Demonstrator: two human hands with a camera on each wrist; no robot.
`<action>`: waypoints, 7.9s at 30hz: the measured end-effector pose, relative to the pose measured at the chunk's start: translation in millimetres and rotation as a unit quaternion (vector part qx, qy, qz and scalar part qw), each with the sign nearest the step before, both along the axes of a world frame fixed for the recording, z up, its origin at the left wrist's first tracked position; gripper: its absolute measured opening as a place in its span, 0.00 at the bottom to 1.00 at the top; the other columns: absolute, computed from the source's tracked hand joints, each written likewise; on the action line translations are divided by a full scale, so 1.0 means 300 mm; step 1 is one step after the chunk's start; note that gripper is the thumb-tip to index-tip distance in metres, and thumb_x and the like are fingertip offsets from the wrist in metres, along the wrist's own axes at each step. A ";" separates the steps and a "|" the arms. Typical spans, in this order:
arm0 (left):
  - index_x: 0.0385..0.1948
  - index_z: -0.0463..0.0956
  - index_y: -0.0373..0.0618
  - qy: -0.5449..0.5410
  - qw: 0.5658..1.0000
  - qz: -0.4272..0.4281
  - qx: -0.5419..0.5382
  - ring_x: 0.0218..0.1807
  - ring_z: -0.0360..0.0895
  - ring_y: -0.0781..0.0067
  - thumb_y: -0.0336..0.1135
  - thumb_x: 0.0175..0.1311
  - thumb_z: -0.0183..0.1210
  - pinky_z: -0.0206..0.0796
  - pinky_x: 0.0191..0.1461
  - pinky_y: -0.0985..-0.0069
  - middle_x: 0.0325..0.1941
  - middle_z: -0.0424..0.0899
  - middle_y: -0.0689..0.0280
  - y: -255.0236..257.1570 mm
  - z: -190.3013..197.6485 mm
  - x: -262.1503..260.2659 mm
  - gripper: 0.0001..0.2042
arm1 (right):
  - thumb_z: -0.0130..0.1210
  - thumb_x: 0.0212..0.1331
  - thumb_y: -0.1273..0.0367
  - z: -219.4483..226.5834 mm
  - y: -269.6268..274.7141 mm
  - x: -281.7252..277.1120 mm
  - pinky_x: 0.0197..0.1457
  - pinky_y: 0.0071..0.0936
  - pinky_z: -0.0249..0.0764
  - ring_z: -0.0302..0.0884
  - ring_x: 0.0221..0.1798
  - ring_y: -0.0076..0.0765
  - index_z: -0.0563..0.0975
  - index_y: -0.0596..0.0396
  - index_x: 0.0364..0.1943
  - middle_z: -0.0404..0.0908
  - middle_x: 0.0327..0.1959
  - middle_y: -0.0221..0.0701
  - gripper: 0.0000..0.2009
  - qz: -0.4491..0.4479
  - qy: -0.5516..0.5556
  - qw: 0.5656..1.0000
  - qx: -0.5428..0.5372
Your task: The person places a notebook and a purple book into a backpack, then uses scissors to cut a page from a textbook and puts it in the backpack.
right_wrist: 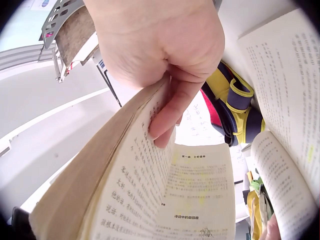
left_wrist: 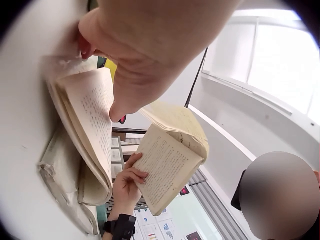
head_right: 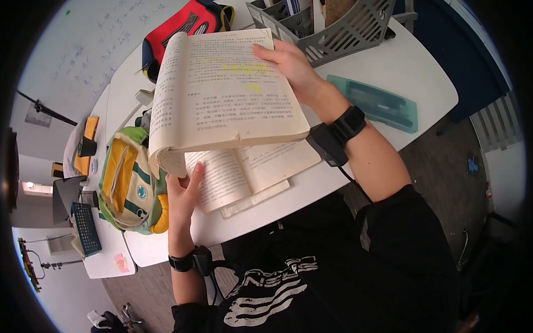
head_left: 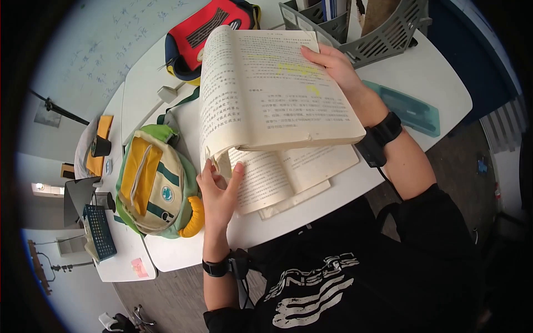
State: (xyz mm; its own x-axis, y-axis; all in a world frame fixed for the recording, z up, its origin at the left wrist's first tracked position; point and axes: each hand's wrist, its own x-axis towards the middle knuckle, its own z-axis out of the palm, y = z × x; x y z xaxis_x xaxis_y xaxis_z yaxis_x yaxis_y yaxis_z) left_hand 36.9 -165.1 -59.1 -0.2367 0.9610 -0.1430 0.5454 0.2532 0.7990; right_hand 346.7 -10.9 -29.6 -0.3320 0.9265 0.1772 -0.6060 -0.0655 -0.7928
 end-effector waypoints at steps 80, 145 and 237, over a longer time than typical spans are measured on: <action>0.45 0.76 0.31 0.256 0.948 -0.165 0.094 0.32 0.83 0.59 0.56 0.56 0.69 0.76 0.37 0.66 0.33 0.83 0.56 0.027 0.107 0.303 0.31 | 0.41 0.77 0.63 -0.011 0.025 0.067 0.48 0.27 0.84 0.85 0.47 0.30 0.69 0.63 0.59 0.81 0.51 0.41 0.18 -0.023 0.089 0.995 -0.047; 0.60 0.65 0.34 -0.208 0.978 0.017 0.004 0.47 0.73 0.81 0.32 0.75 0.51 0.65 0.54 0.82 0.49 0.80 0.64 -0.408 0.073 -0.120 0.17 | 0.49 0.74 0.66 -0.036 -0.046 -0.086 0.58 0.27 0.76 0.79 0.55 0.28 0.71 0.63 0.59 0.79 0.56 0.36 0.17 0.004 -0.190 0.982 -0.001; 0.64 0.68 0.31 -0.286 0.901 0.209 0.250 0.59 0.78 0.69 0.37 0.71 0.59 0.69 0.63 0.74 0.61 0.78 0.56 -0.170 -0.032 -0.530 0.25 | 0.60 0.64 0.67 -0.118 -0.015 -0.076 0.40 0.26 0.79 0.88 0.37 0.32 0.75 0.68 0.49 0.88 0.37 0.43 0.17 -0.126 -0.467 0.862 0.152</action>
State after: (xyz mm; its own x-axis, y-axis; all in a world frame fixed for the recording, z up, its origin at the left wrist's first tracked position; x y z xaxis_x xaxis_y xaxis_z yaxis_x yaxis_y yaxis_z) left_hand -122.2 -216.2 -68.6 -0.6184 0.7828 0.0690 -0.0514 -0.1279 0.9905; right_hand 324.0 -15.3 -65.1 -0.2566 0.9478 0.1892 0.3403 0.2719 -0.9001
